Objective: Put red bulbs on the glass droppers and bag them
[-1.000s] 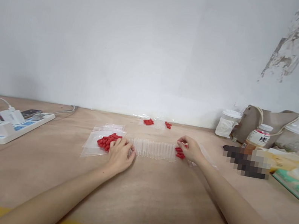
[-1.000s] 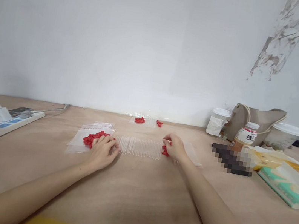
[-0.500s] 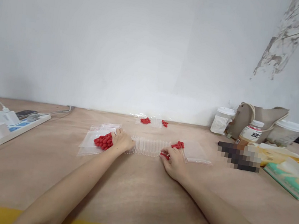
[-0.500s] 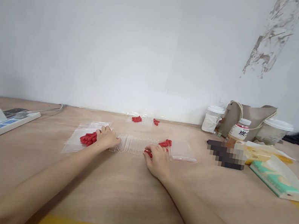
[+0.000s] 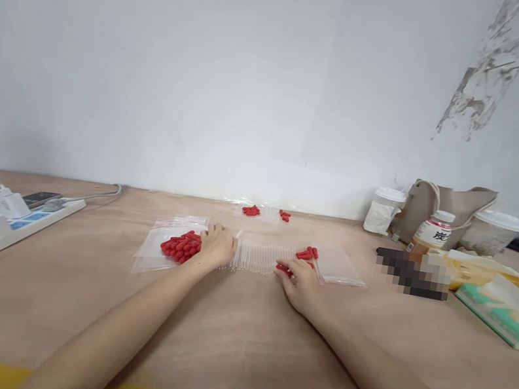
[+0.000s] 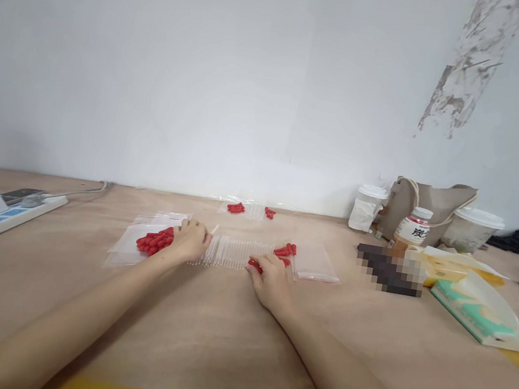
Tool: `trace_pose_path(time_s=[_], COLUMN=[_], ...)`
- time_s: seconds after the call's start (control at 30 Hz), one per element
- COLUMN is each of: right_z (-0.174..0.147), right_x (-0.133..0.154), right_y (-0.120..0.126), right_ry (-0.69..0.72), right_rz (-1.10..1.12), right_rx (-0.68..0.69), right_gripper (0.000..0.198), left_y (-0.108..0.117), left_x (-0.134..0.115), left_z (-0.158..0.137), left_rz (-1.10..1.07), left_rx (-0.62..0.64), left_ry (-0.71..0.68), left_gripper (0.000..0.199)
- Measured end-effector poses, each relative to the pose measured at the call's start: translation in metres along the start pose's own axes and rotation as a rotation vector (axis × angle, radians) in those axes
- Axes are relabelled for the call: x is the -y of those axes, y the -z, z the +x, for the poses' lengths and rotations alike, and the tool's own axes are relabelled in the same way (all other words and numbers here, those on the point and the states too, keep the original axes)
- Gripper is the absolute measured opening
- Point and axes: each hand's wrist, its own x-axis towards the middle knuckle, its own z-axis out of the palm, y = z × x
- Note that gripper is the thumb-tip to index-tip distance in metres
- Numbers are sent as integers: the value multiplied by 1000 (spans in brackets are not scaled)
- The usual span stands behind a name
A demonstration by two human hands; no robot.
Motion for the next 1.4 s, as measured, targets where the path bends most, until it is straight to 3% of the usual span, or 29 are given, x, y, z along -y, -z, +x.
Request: trace_pose_path(time_s=[0.13,0.2,0.27,0.6,1.13,1.4], right_z=[1,1,0,-6,-9,-11], right_x=[4,10,15,24,23,21], right_y=[3,6,8,4,3,2], right_ry=[27,41,52,89,144,181], right_rz=[64,115,155,226,232,227], right_rx=[-5,46,104,197,279,255], right_gripper=[16,18,18,14,21,24], left_y=[3,-3,-11,-22,-21,-21], left_x=[2,7,13,13,15,14], left_z=[-29,-42,-52,-62,-62,-62], left_rz=[-92,-196,-270,-306,-394,-408], left_rx=[-7,-82,-150,-201,-101,-189], left_ry=[-327,-549,-643,-678,-768,-843], left_gripper=[19,18,17,18,23,21])
